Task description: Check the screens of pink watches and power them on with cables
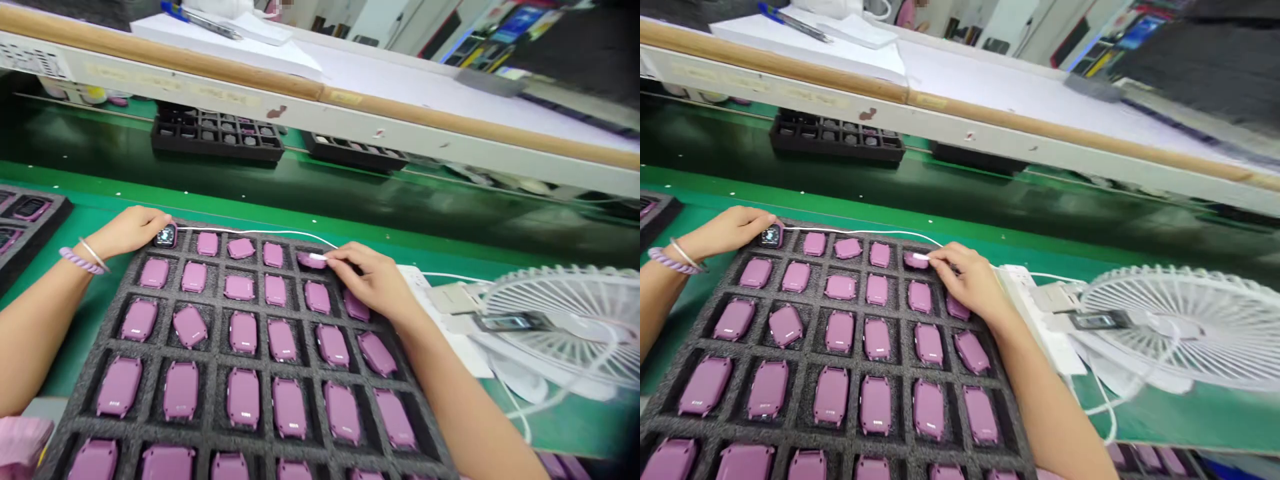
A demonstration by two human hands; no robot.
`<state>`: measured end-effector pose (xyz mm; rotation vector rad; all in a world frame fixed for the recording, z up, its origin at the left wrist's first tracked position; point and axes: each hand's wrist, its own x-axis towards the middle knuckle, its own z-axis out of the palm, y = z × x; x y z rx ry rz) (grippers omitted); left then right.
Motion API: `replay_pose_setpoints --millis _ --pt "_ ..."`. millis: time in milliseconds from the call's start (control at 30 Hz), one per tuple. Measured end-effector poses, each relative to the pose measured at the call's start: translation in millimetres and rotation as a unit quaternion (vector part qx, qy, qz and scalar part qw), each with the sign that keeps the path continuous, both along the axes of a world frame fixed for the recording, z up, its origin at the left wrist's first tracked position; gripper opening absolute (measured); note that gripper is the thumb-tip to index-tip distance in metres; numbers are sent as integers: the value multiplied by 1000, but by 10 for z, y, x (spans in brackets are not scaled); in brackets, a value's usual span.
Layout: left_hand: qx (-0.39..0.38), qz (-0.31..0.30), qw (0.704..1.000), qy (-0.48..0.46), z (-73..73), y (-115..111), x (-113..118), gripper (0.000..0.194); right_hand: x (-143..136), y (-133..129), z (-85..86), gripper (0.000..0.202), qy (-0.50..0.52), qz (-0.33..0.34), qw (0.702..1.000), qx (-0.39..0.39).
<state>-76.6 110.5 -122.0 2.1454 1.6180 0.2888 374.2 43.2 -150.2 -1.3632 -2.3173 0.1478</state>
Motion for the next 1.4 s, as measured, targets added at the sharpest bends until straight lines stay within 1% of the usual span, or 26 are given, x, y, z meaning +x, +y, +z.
replay_pose_setpoints --millis 67,167,233,300,333,400,467,533,567,600,700,800,867,967,1033,1067,1100,1167,1233,1267,1300,1333,1400 --pt "14 -14 1000 -3 -20 7 -8 56 14 78 -10 31 -21 -15 999 -18" --pt "4 -15 999 -33 -28 -6 1 50 -37 221 -22 30 -130 -41 990 -41" --pt "-18 13 996 -81 -29 -25 16 47 -113 298 1 31 -192 -65 978 -55" --pt "-19 65 990 -125 -32 -46 31 43 -194 341 45 32 -239 -73 965 -79" --pt "-1 96 987 -132 -34 -59 43 40 -229 349 66 33 -259 -75 959 -87" --pt "63 146 978 -135 -34 -95 85 34 -272 339 84 33 -284 -84 951 -89" --pt "115 154 967 -164 -28 -155 169 32 -269 313 61 33 -276 -91 954 -77" --pt "118 119 964 -208 -23 -229 296 30 -226 289 8 31 -243 -83 964 -62" --pt "106 91 967 -211 -22 -264 368 28 -198 281 -22 30 -225 -74 970 -55" --pt "94 60 975 -194 -23 -295 439 24 -170 277 -47 29 -209 -66 974 -48" --pt "68 -28 994 -76 -21 -336 602 12 -120 272 -84 29 -183 -51 981 -36" --pt "75 -81 993 38 26 -317 672 10 -131 264 -65 30 -176 -51 983 -31" --pt "101 -128 980 110 86 -299 705 12 -156 255 -39 30 -173 -56 983 -30" --pt "163 -197 943 214 178 -292 780 17 -194 234 4 29 -168 -62 983 -38" --pt "189 -214 925 252 215 -286 830 22 -216 217 32 27 -170 -74 982 -45" --pt "193 -215 922 257 224 -274 845 26 -225 209 44 26 -170 -80 981 -46" --pt "192 -209 925 252 226 -254 848 29 -232 202 54 26 -169 -85 981 -46" --pt "175 -171 947 207 218 -185 813 38 -239 193 68 25 -161 -85 982 -44" --pt "119 -115 980 111 198 -86 733 46 -235 188 72 24 -152 -88 984 -37" --pt "79 -90 991 56 186 -34 686 50 -233 186 73 23 -147 -98 984 -29" --pt "38 -73 997 5 172 16 642 54 -233 184 73 22 -141 -115 983 -14" --pt "3 -68 997 -35 157 59 604 57 -239 179 74 21 -131 -137 982 9" --pt "-35 -95 992 -68 120 121 560 60 -275 160 78 19 -101 -173 977 67"
